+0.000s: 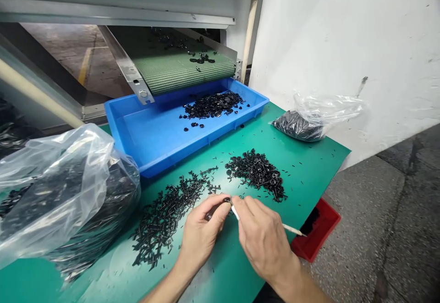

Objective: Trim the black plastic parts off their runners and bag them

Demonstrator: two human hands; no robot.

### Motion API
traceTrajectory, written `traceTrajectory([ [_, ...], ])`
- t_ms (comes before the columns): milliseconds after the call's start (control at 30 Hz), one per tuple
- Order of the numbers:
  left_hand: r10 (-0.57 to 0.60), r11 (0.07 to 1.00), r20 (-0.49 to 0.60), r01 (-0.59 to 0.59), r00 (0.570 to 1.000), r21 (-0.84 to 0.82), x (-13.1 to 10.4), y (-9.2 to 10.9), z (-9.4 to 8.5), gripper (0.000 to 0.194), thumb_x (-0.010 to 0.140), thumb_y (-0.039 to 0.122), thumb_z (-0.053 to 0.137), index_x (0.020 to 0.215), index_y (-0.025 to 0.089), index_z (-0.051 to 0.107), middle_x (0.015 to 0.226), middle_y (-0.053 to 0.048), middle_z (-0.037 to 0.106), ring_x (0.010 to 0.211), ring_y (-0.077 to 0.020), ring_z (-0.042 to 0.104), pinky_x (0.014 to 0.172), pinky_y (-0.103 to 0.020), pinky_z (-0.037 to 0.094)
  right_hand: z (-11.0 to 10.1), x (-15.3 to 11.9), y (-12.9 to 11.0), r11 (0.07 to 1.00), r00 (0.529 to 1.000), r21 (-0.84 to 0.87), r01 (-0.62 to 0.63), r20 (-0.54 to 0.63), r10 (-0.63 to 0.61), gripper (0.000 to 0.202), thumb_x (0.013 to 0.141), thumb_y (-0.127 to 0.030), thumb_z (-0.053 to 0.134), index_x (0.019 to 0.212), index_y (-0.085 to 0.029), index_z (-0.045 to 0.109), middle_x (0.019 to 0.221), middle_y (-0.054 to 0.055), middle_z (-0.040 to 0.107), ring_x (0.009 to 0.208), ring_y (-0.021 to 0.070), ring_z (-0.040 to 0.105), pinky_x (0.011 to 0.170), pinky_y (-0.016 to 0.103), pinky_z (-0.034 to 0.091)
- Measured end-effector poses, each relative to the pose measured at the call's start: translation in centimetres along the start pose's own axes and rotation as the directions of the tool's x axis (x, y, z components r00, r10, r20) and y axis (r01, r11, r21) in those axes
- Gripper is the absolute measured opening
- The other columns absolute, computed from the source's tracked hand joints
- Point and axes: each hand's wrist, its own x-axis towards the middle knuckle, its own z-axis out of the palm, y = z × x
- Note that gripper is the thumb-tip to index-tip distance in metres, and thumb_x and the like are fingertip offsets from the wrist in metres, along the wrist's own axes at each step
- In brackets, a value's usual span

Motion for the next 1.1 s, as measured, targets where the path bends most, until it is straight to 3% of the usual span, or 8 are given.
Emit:
traceTrajectory([
  [67, 0.094, 0.99, -0.033, -0.09, 0.995, 0.112, 0.2, 0.3, -0.2, 0.017, 0.077, 0.034, 0.07, 0.086, 0.021, 0.076, 0.061, 0.0, 0.06, 0.052, -0.0148, 0.049, 0.05, -0.026, 0.038, 0.3, 0.3, 0.1, 0.998, 0.998, 0.036, -0.05, 0.035, 0.049, 0.029, 0.092, -0.007, 0.036, 0.098, -0.016, 0.062, 0.076, 0.004, 0.061, 0.066, 0.0178, 0.054, 0.06, 0.029, 0.035],
  [133, 0.166, 0.969, -0.011, -0.161, 0.986, 0.188, 0.5, 0.3, -0.6, 0.012, 0.078, 0.031, 0.069, 0.083, 0.023, 0.076, 0.073, -0.004, 0.067, 0.063, -0.0184, 0.056, 0.06, -0.027, 0.042, 0.4, 0.8, 0.6, 0.974, 0.976, 0.187, -0.13, 0.199, 0.092, 0.027, 0.087, -0.004, 0.039, 0.086, -0.019, 0.06, 0.069, 0.0, 0.059, 0.061, 0.0143, 0.052, 0.057, 0.026, 0.033],
  [267, 0.121, 0.966, 0.075, -0.134, 0.99, 0.22, 0.9, -0.5, -1.2, 0.015, 0.085, 0.033, 0.062, 0.088, 0.024, 0.073, 0.07, -0.003, 0.064, 0.061, -0.0165, 0.051, 0.058, -0.026, 0.039, 0.3, 2.3, 2.7, 0.865, 0.887, 0.372, -0.336, 0.435, 0.157, 0.027, 0.081, -0.002, 0.039, 0.065, -0.021, 0.05, 0.052, -0.006, 0.048, 0.05, 0.0096, 0.045, 0.051, 0.021, 0.029],
  [367, 0.007, 0.996, 0.135, -0.019, 0.991, 0.085, 1.0, -0.9, -1.3, 0.022, 0.089, 0.038, 0.057, 0.1, 0.023, 0.069, 0.067, -0.001, 0.057, 0.053, -0.013, 0.043, 0.048, -0.023, 0.033, 0.4, 3.8, 3.8, 0.895, 0.902, 0.294, -0.336, 0.374, 0.216, 0.025, 0.083, -0.004, 0.039, 0.072, -0.02, 0.056, 0.061, -0.003, 0.055, 0.055, 0.0108, 0.049, 0.054, 0.023, 0.03],
  [500, -0.104, 0.952, 0.192, 0.154, 0.976, -0.265, 1.4, -0.8, -1.3, 0.025, 0.089, 0.037, 0.059, 0.107, 0.021, 0.066, 0.084, -0.004, 0.059, 0.053, -0.0092, 0.039, 0.041, -0.02, 0.027, 1.2, 7.3, 4.2, 0.986, 0.938, -0.036, -0.165, 0.303, 0.168, 0.026, 0.091, -0.013, 0.04, 0.107, -0.019, 0.061, 0.096, 0.006, 0.063, 0.077, 0.0157, 0.059, 0.065, 0.025, 0.038],
  [667, -0.19, 0.824, 0.218, 0.276, 0.957, -0.495, 2.0, -0.3, -1.4, 0.022, 0.086, 0.034, 0.061, 0.097, 0.016, 0.069, 0.087, -0.006, 0.058, 0.054, -0.0075, 0.041, 0.038, -0.016, 0.025, 3.3, 11.3, 4.2, 0.982, 0.91, -0.117, -0.147, 0.374, 0.181, 0.024, 0.089, -0.011, 0.041, 0.091, -0.012, 0.065, 0.091, 0.014, 0.064, 0.072, 0.0216, 0.063, 0.063, 0.03, 0.042],
  [967, -0.212, 0.8, 0.195, 0.285, 0.958, -0.528, 1.9, 0.0, -1.2, 0.032, 0.088, 0.046, 0.058, 0.072, 0.018, 0.054, 0.067, 0.003, 0.048, 0.047, -0.0052, 0.034, 0.035, -0.012, 0.016, 0.4, 8.1, 4.0, 0.982, 0.942, 0.121, -0.146, 0.321, 0.1, 0.018, 0.09, -0.015, 0.047, 0.093, -0.021, 0.063, 0.094, 0.002, 0.064, 0.076, 0.0127, 0.057, 0.066, 0.023, 0.04],
  [1100, -0.229, 0.865, 0.187, 0.288, 0.955, -0.412, 1.5, -0.1, -0.6, 0.026, 0.085, 0.045, 0.062, 0.088, 0.018, 0.061, 0.069, 0.003, 0.049, 0.048, -0.0058, 0.034, 0.036, -0.014, 0.018, -0.5, 5.5, 2.5, 0.914, 0.959, 0.351, -0.204, 0.257, 0.115, 0.017, 0.087, -0.013, 0.049, 0.092, -0.022, 0.063, 0.087, -0.001, 0.064, 0.07, 0.0117, 0.054, 0.063, 0.024, 0.038],
])
